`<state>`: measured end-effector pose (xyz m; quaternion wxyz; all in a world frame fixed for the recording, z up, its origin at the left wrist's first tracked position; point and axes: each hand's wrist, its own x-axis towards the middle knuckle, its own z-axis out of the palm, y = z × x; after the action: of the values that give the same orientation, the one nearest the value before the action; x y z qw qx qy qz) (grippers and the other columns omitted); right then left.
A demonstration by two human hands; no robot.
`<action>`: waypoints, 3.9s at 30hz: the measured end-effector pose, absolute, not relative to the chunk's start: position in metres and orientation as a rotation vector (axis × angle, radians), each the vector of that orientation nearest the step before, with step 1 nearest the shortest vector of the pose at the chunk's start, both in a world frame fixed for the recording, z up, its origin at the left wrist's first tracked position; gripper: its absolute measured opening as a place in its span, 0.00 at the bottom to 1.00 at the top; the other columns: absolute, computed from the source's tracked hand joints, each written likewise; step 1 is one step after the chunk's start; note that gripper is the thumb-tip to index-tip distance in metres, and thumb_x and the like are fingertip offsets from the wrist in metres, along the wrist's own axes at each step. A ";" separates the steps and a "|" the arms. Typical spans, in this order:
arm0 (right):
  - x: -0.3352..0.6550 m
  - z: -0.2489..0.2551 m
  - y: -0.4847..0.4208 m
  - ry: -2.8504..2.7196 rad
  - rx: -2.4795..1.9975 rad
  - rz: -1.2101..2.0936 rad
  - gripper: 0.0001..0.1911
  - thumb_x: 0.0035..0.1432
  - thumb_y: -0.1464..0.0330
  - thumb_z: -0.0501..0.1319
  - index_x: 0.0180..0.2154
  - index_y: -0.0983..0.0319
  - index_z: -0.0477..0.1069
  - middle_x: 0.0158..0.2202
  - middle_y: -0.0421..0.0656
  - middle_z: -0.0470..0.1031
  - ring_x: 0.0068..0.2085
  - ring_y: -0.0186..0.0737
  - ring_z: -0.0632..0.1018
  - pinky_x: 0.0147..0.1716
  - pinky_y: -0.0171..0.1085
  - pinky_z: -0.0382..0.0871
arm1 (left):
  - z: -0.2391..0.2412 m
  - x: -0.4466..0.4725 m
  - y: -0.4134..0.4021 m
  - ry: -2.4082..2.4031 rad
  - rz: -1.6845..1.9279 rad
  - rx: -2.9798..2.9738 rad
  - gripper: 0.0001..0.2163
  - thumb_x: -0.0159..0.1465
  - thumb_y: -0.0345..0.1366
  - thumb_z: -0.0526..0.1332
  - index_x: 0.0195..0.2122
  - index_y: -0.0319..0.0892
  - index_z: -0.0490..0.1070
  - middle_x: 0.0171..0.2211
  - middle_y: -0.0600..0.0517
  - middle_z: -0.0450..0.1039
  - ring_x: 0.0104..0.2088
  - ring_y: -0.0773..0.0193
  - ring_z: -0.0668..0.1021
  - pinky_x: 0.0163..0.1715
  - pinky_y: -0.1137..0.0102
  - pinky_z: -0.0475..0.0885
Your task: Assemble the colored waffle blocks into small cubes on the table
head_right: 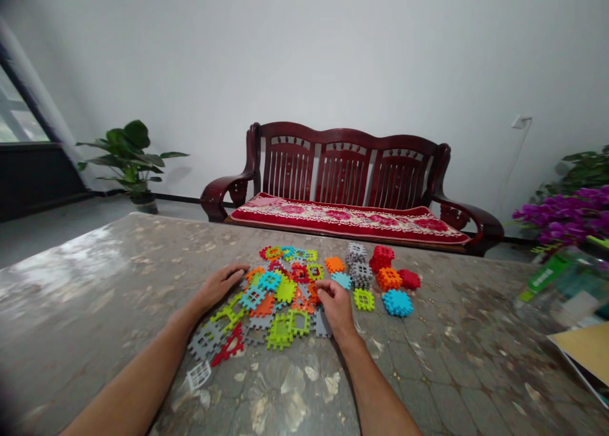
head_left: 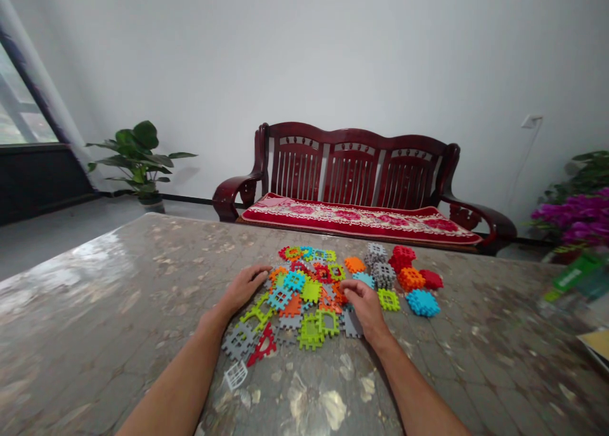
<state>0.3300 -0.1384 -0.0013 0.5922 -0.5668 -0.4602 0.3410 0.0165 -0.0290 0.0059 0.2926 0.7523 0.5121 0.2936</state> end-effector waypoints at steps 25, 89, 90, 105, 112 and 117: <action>0.313 0.005 -0.108 -1.306 -1.489 0.584 0.14 0.50 0.62 0.58 0.35 0.57 0.79 0.37 0.42 0.82 0.39 0.47 0.80 0.44 0.44 0.70 | -0.008 0.013 -0.007 1.464 0.957 1.929 0.15 0.60 0.40 0.55 0.40 0.43 0.79 0.39 0.51 0.82 0.42 0.56 0.80 0.49 0.64 0.72; 0.326 0.022 -0.146 -1.627 -1.571 0.267 0.15 0.58 0.66 0.54 0.41 0.58 0.79 0.42 0.45 0.80 0.47 0.46 0.77 0.50 0.44 0.68 | -0.009 0.013 -0.006 1.475 0.909 1.971 0.16 0.59 0.43 0.55 0.41 0.44 0.78 0.38 0.52 0.82 0.40 0.56 0.80 0.44 0.65 0.72; 0.319 0.024 -0.147 -1.666 -1.570 0.257 0.15 0.58 0.67 0.55 0.41 0.57 0.79 0.42 0.45 0.80 0.47 0.46 0.77 0.51 0.44 0.68 | -0.009 0.013 -0.007 1.472 0.911 1.972 0.16 0.59 0.43 0.55 0.41 0.44 0.78 0.38 0.51 0.82 0.40 0.56 0.80 0.45 0.65 0.72; 0.233 0.047 -0.121 -2.210 -1.642 0.025 0.22 0.62 0.66 0.57 0.57 0.58 0.68 0.57 0.48 0.73 0.56 0.50 0.70 0.56 0.47 0.60 | -0.008 0.014 -0.007 1.451 0.952 1.970 0.15 0.59 0.41 0.55 0.40 0.44 0.79 0.39 0.51 0.82 0.41 0.56 0.80 0.47 0.64 0.72; 0.227 0.050 -0.118 -2.220 -1.725 0.023 0.24 0.60 0.66 0.58 0.58 0.59 0.67 0.54 0.50 0.75 0.55 0.54 0.70 0.54 0.49 0.61 | -0.008 0.014 -0.007 1.447 0.954 1.970 0.15 0.59 0.42 0.55 0.40 0.44 0.79 0.39 0.51 0.82 0.42 0.56 0.80 0.48 0.64 0.72; 0.228 0.050 -0.117 -2.133 -1.699 0.091 0.31 0.53 0.69 0.60 0.60 0.59 0.66 0.55 0.49 0.74 0.55 0.52 0.70 0.56 0.47 0.61 | -0.006 0.014 -0.009 1.467 0.928 1.958 0.15 0.58 0.42 0.55 0.40 0.44 0.78 0.39 0.51 0.82 0.40 0.56 0.80 0.47 0.64 0.72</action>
<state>0.2283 -0.1171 0.0500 0.2050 -0.6094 -0.7652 0.0326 0.0141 -0.0087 -0.0056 0.2595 0.7227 0.5415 0.3425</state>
